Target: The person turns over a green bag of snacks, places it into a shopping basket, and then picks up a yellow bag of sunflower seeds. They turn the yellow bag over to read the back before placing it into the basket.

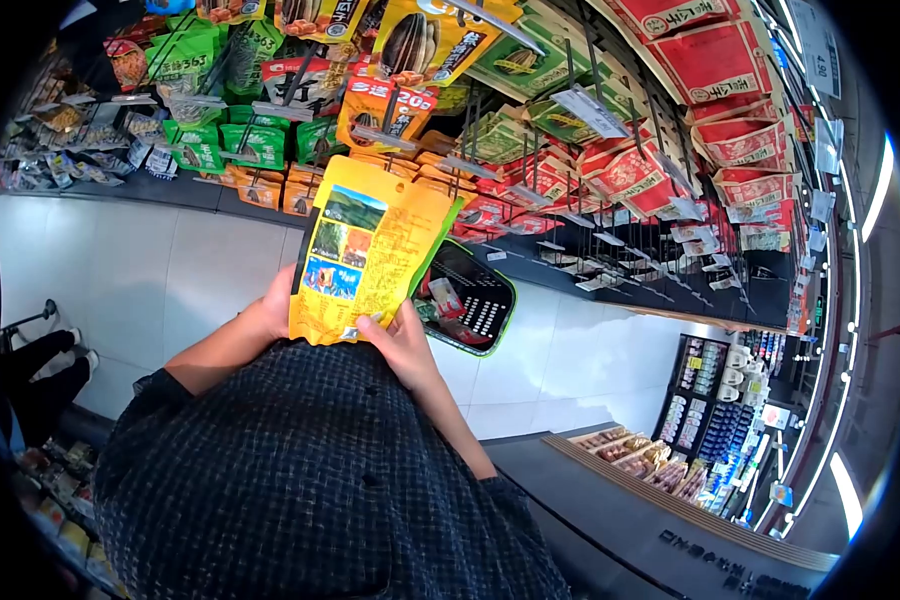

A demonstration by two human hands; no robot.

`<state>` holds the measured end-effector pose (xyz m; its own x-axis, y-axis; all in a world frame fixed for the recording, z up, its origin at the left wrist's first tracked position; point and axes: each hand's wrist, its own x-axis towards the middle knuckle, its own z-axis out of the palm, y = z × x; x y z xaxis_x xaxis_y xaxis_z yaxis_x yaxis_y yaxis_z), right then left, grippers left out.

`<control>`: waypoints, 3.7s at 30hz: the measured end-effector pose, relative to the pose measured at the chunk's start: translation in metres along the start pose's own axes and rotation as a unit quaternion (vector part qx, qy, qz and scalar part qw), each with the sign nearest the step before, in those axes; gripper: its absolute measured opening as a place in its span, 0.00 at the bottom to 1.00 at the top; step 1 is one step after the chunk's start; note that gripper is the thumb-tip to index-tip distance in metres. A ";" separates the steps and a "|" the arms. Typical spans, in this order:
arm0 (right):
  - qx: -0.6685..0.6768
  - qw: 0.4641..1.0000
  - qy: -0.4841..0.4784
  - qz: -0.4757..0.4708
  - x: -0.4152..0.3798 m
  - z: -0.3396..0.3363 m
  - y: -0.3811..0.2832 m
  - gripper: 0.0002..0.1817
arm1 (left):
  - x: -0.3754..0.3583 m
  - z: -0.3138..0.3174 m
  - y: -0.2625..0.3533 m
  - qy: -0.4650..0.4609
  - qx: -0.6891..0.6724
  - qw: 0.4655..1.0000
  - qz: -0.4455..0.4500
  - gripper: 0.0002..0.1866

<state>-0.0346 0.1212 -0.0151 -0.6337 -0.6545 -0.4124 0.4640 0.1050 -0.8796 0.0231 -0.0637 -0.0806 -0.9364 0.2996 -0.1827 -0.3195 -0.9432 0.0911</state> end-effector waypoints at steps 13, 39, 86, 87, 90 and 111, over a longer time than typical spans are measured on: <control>0.042 0.997 0.035 -0.047 0.007 0.001 0.003 0.26 | -0.011 0.017 0.017 0.003 0.045 0.999 0.015 0.27; 0.045 0.998 0.038 -0.020 0.001 0.004 0.005 0.24 | -0.003 0.031 0.016 0.031 0.472 0.876 0.096 0.23; -0.044 0.990 0.054 -0.122 -0.004 0.000 0.016 0.28 | -0.019 0.046 0.001 0.020 0.530 0.837 0.137 0.20; -0.048 0.989 0.055 -0.128 -0.004 0.000 0.016 0.29 | -0.020 0.047 0.001 0.018 0.532 0.834 0.142 0.20; -0.041 0.989 0.049 -0.137 -0.004 0.002 0.016 0.29 | -0.020 0.046 -0.001 0.013 0.528 0.836 0.149 0.20; -0.045 0.989 0.077 -0.120 -0.008 0.005 0.015 0.24 | -0.019 0.043 0.004 0.029 0.570 0.814 0.105 0.23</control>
<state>-0.0195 0.1236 -0.0240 -0.8085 -0.5479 -0.2149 0.2367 0.0315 -0.9711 0.0333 -0.0671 -0.0347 -0.9900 0.1099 -0.0880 -0.1102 -0.2158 0.9702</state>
